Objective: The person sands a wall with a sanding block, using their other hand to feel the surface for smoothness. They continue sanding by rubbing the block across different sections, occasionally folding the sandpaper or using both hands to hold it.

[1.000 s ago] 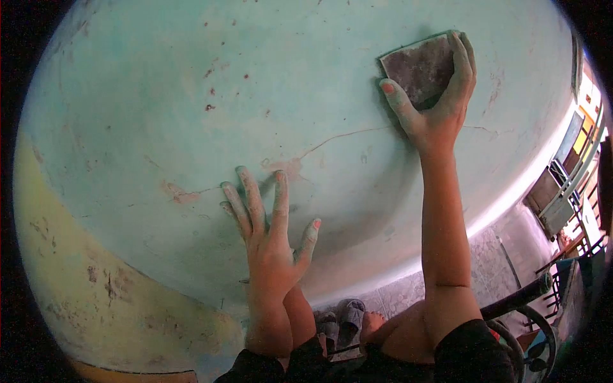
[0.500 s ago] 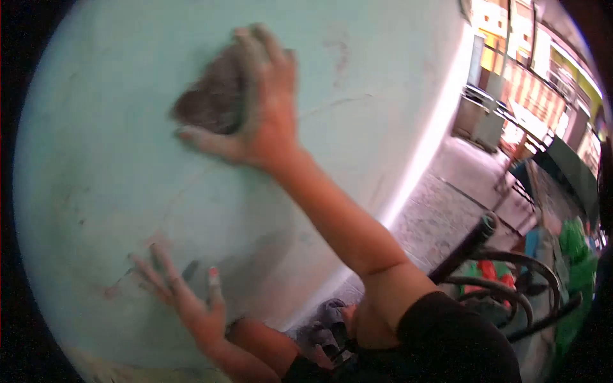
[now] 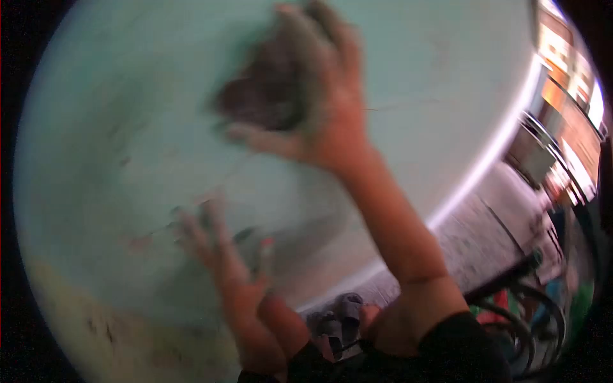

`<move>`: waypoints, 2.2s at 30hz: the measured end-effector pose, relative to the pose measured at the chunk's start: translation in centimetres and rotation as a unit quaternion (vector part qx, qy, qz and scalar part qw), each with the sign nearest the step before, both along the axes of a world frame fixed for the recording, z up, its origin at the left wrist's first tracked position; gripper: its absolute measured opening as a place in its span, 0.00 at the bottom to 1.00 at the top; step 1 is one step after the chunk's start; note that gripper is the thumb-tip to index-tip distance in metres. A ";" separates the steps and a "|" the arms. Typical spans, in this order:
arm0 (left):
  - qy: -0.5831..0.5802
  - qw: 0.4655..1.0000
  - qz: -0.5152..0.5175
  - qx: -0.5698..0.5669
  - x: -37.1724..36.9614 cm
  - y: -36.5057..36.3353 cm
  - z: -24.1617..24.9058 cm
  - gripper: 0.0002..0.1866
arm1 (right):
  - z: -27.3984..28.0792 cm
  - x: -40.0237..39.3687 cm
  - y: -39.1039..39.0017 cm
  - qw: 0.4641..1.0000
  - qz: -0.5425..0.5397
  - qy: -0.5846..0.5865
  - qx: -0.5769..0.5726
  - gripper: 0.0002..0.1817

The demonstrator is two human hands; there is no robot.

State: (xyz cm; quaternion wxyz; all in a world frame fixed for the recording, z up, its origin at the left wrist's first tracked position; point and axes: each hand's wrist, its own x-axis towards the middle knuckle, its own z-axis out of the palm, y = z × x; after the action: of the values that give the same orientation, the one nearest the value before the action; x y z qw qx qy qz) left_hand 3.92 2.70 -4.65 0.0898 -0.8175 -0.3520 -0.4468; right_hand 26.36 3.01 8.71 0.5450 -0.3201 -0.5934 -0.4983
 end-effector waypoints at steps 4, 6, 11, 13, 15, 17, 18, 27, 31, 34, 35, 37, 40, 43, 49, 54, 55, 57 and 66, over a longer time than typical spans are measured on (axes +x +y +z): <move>-0.038 0.998 0.013 -0.055 0.7 -1.0 0.2 0.45 | -0.3 0.0 0.4 1.000 -0.012 0.011 0.012 0.61; -0.046 0.997 -0.004 -0.069 0.9 -1.5 0.4 0.45 | 0.0 -0.1 -0.3 0.999 -0.031 0.009 0.021 0.60; -0.038 0.997 -0.022 -0.063 1.0 -2.4 1.0 0.44 | 0.2 -0.1 -1.3 1.000 -0.021 0.008 0.010 0.59; -0.039 0.997 -0.020 -0.063 1.1 -3.0 1.0 0.43 | 0.2 0.0 -1.8 0.999 -0.037 0.016 -0.002 0.58; -0.041 0.997 -0.023 -0.062 0.6 -2.3 0.5 0.43 | -0.2 -0.5 -1.0 0.999 -0.029 0.014 0.003 0.58; -0.043 0.997 -0.029 -0.062 0.5 -2.2 0.4 0.43 | -0.3 -0.8 -0.8 1.000 -0.020 0.014 0.006 0.57; -0.042 0.997 -0.028 -0.062 0.4 -2.2 0.3 0.43 | -0.5 -1.2 -0.9 0.999 -0.031 0.020 0.001 0.57; -0.037 0.997 -0.017 -0.071 0.4 -2.1 0.0 0.44 | -1.2 -3.2 -0.6 0.998 -0.038 0.042 -0.006 0.57; -0.039 0.997 -0.017 -0.057 0.5 -2.1 0.1 0.44 | -1.2 -3.2 -0.5 0.998 -0.043 0.046 -0.005 0.57; -0.037 0.997 -0.016 -0.061 0.6 -2.1 0.2 0.44 | -1.4 -3.0 -0.3 0.999 -0.035 0.041 -0.001 0.57; -0.037 0.997 -0.016 -0.059 0.6 -2.1 0.2 0.44 | -1.4 -3.0 -0.3 0.999 -0.034 0.041 -0.002 0.57; -0.034 0.998 -0.013 -0.060 0.5 -2.0 0.1 0.44 | -1.3 -3.0 -0.3 0.999 -0.038 0.039 -0.003 0.56; -0.015 0.998 0.004 -0.065 0.5 -2.1 0.1 0.48 | -1.3 -2.9 -0.3 0.998 -0.043 0.039 0.000 0.56; -0.001 0.997 0.017 -0.072 0.5 -2.1 0.1 0.52 | -1.4 -3.1 -0.4 0.998 -0.043 0.048 -0.006 0.56; -0.005 0.997 0.014 -0.071 0.4 -2.2 0.1 0.51 | -1.4 -3.1 -0.4 0.998 -0.050 0.043 -0.013 0.56; -0.003 0.998 0.015 -0.064 0.5 -2.1 0.1 0.51 | -1.7 -3.7 -0.7 0.998 -0.036 0.043 -0.026 0.55; -0.014 0.998 0.003 -0.068 0.5 -2.2 0.1 0.48 | -1.8 -4.1 -1.0 0.998 -0.034 0.039 -0.044 0.55; -0.026 0.998 -0.012 -0.064 0.6 -2.3 0.2 0.45 | -1.7 -4.5 -1.5 0.997 -0.036 0.022 -0.058 0.55; -0.036 0.998 -0.010 -0.060 0.6 -2.1 -0.4 0.45 | -1.0 -7.2 -0.4 0.993 -0.062 0.024 -0.098 0.56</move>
State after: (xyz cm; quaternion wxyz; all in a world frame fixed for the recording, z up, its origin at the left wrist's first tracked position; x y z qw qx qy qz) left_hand 4.51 0.58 -5.06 0.0239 -0.8082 -0.3732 -0.4550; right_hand 19.16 2.63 7.71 0.4932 -0.4202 -0.6052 -0.4625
